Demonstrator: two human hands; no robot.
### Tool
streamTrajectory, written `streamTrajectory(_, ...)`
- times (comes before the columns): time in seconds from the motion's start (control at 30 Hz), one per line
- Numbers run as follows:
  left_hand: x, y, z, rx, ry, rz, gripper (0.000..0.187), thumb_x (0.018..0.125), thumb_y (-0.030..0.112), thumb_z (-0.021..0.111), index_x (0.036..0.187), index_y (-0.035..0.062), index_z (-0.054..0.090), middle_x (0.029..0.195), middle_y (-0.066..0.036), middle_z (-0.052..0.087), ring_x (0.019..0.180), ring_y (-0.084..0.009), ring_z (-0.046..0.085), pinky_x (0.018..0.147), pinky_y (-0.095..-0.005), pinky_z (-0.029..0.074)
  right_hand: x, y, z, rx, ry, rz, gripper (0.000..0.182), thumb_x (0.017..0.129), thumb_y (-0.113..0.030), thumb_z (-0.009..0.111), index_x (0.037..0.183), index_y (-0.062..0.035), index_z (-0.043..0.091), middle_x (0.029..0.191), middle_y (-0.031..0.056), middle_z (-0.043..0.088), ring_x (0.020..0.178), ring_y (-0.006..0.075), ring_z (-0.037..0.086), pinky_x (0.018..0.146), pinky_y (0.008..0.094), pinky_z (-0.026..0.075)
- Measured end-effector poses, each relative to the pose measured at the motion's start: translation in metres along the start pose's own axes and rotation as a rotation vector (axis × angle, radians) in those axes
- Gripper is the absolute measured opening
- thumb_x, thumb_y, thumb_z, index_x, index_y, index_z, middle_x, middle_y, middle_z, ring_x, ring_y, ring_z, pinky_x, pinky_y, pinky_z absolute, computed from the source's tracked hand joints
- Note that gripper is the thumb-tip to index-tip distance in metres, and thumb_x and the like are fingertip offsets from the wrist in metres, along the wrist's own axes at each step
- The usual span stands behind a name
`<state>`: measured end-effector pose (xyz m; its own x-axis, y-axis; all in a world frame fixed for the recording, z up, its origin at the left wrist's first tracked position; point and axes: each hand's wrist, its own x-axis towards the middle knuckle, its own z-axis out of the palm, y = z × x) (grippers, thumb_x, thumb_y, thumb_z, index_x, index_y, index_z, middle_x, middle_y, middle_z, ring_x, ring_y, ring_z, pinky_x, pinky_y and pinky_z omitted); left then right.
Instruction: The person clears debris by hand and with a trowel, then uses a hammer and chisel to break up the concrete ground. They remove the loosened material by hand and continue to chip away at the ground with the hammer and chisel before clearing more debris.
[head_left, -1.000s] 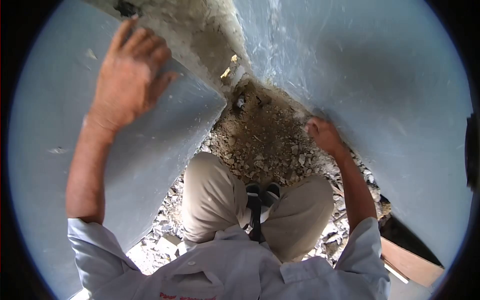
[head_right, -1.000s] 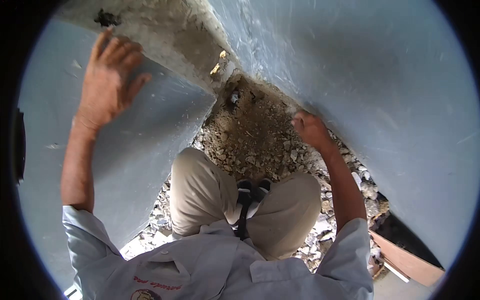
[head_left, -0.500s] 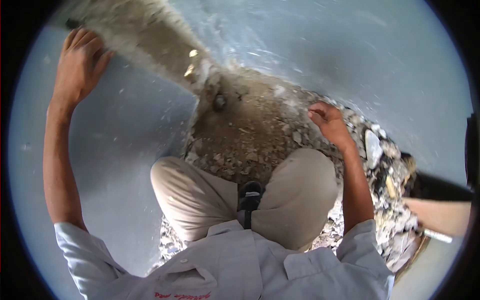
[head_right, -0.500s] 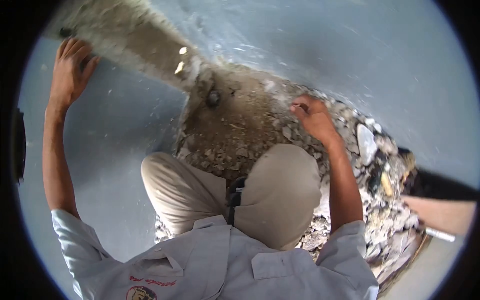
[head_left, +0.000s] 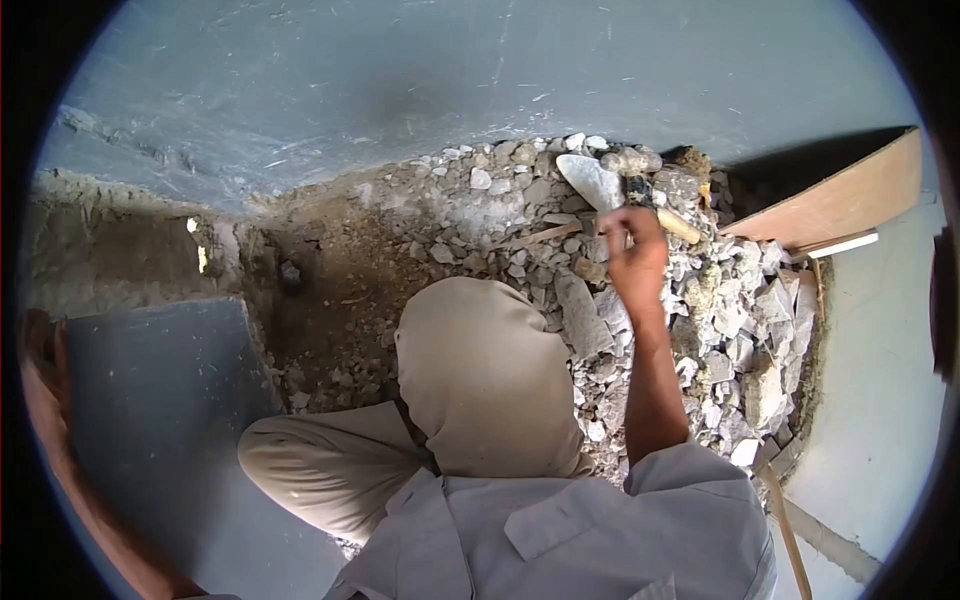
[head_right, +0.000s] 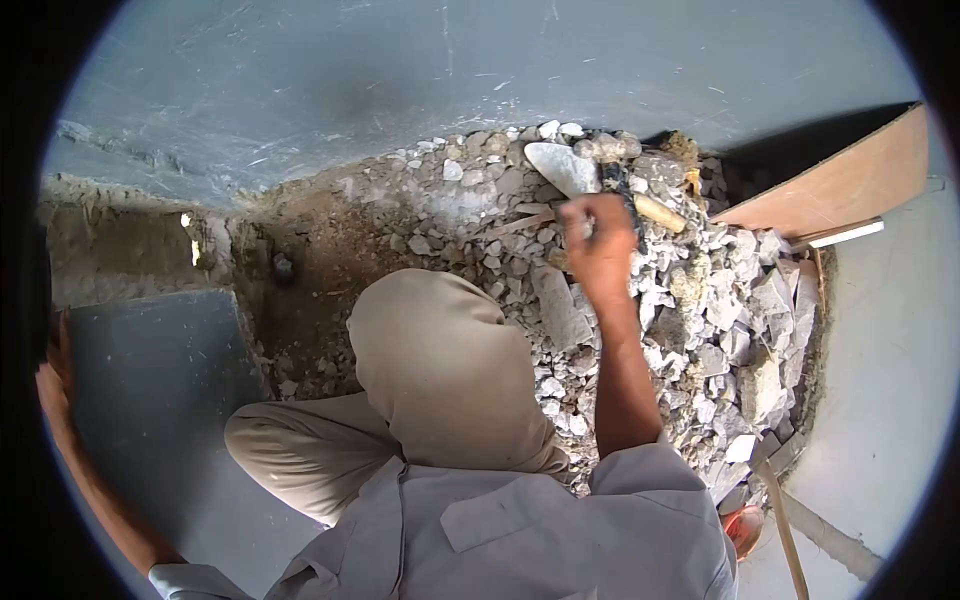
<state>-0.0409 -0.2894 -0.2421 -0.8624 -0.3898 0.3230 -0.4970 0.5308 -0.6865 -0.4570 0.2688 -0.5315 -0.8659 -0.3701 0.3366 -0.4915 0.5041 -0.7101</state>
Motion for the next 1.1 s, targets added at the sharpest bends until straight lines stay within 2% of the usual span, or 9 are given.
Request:
streamTrajectory(0.1, 0.001, 0.003, 0.000, -0.037, -0.012, 0.000, 0.031, 0.099, 0.023, 0.059, 0.113, -0.0044, 0.064, 0.122, -0.023, 0.062, 0.118, -0.0386, 0.057, 0.103, -0.0446, 0.043, 0.015, 0.042, -0.048, -0.414, 0.151, 0.066, 0.018, 0.093, -0.016, 0.070, 0.101, -0.0005, 0.067, 0.092, 0.0149, 0.069, 0.083, 0.0263, 0.068, 0.076, 0.0358, 0.054)
streamTrajectory(0.2, 0.003, 0.012, -0.003, -0.060, -0.030, -0.002, 0.031, 0.098, 0.025, 0.058, 0.110, -0.0032, 0.066, 0.119, -0.022, 0.063, 0.116, -0.0381, 0.058, 0.104, -0.0460, 0.042, 0.018, 0.059, -0.053, -0.351, 0.118, 0.139, 0.025, 0.093, -0.023, 0.070, 0.100, 0.0002, 0.067, 0.096, 0.0170, 0.069, 0.087, 0.0308, 0.068, 0.078, 0.0393, 0.054)
streamTrajectory(0.37, 0.006, 0.014, 0.001, -0.086, -0.034, -0.001, 0.031, 0.097, 0.027, 0.058, 0.105, -0.0011, 0.068, 0.114, -0.020, 0.066, 0.112, -0.0372, 0.059, 0.105, -0.0483, 0.040, 0.019, 0.074, -0.024, -0.522, -0.087, 0.331, 0.060, 0.085, -0.029, 0.074, 0.135, -0.0067, 0.048, 0.128, 0.0262, 0.053, 0.102, 0.0461, 0.062, 0.087, 0.0510, 0.053)
streamTrajectory(0.63, 0.010, 0.022, 0.002, -0.151, -0.045, -0.010, 0.031, 0.095, 0.031, 0.058, 0.096, 0.0022, 0.071, 0.106, -0.017, 0.069, 0.106, -0.0358, 0.062, 0.107, -0.0519, 0.038, 0.040, 0.090, -0.037, -0.325, -0.079, 0.218, 0.054, 0.080, -0.017, 0.073, 0.129, -0.0009, 0.058, 0.115, 0.0292, 0.065, 0.103, 0.0426, 0.065, 0.090, 0.0469, 0.053)
streamTrajectory(0.73, 0.011, 0.028, -0.024, -0.209, -0.092, -0.021, 0.032, 0.094, 0.032, 0.058, 0.093, 0.0034, 0.072, 0.103, -0.016, 0.071, 0.103, -0.0353, 0.063, 0.108, -0.0533, 0.037, 0.030, 0.089, -0.033, 0.052, 0.015, 0.269, 0.046, 0.086, -0.014, 0.071, 0.125, 0.0066, 0.058, 0.099, 0.0152, 0.070, 0.087, 0.0204, 0.065, 0.082, 0.0328, 0.052)
streamTrajectory(0.8, 0.019, 0.033, -0.038, -0.216, -0.098, -0.024, 0.032, 0.094, 0.033, 0.058, 0.091, 0.0042, 0.073, 0.101, -0.015, 0.072, 0.102, -0.0349, 0.064, 0.108, -0.0542, 0.036, 0.016, 0.080, -0.025, 0.240, 0.077, 0.281, 0.046, 0.088, -0.007, 0.066, 0.130, 0.0077, 0.052, 0.102, 0.0126, 0.067, 0.092, 0.0183, 0.063, 0.083, 0.0289, 0.051)
streamTrajectory(0.9, 0.013, 0.028, 0.004, -0.155, -0.012, -0.001, 0.030, 0.096, 0.027, 0.059, 0.102, -0.0010, 0.068, 0.111, -0.019, 0.067, 0.109, -0.0368, 0.060, 0.105, -0.0489, 0.040, -0.011, 0.024, -0.024, 0.183, -0.009, 0.352, 0.049, 0.087, -0.006, 0.068, 0.132, 0.0059, 0.052, 0.110, 0.0164, 0.065, 0.096, 0.0201, 0.062, 0.085, 0.0331, 0.051)
streamTrajectory(1.03, 0.001, 0.008, 0.000, -0.048, -0.001, 0.033, 0.028, 0.095, 0.021, 0.063, 0.108, -0.0043, 0.065, 0.116, -0.020, 0.063, 0.113, -0.0371, 0.058, 0.102, -0.0445, 0.043, -0.046, 0.019, -0.038, -0.257, -0.303, -0.057, 0.049, 0.081, -0.008, 0.074, 0.128, -0.0041, 0.060, 0.101, 0.0179, 0.065, 0.086, 0.0387, 0.063, 0.077, 0.0405, 0.052)
streamTrajectory(1.1, 0.013, 0.020, -0.030, -0.035, -0.044, 0.053, 0.027, 0.093, 0.020, 0.066, 0.106, -0.0042, 0.066, 0.113, -0.018, 0.063, 0.112, -0.0363, 0.057, 0.102, -0.0438, 0.042, -0.064, 0.017, -0.025, -0.427, -0.322, -0.214, 0.043, 0.080, -0.008, 0.074, 0.123, -0.0078, 0.064, 0.097, 0.0141, 0.063, 0.085, 0.0365, 0.062, 0.073, 0.0437, 0.051)
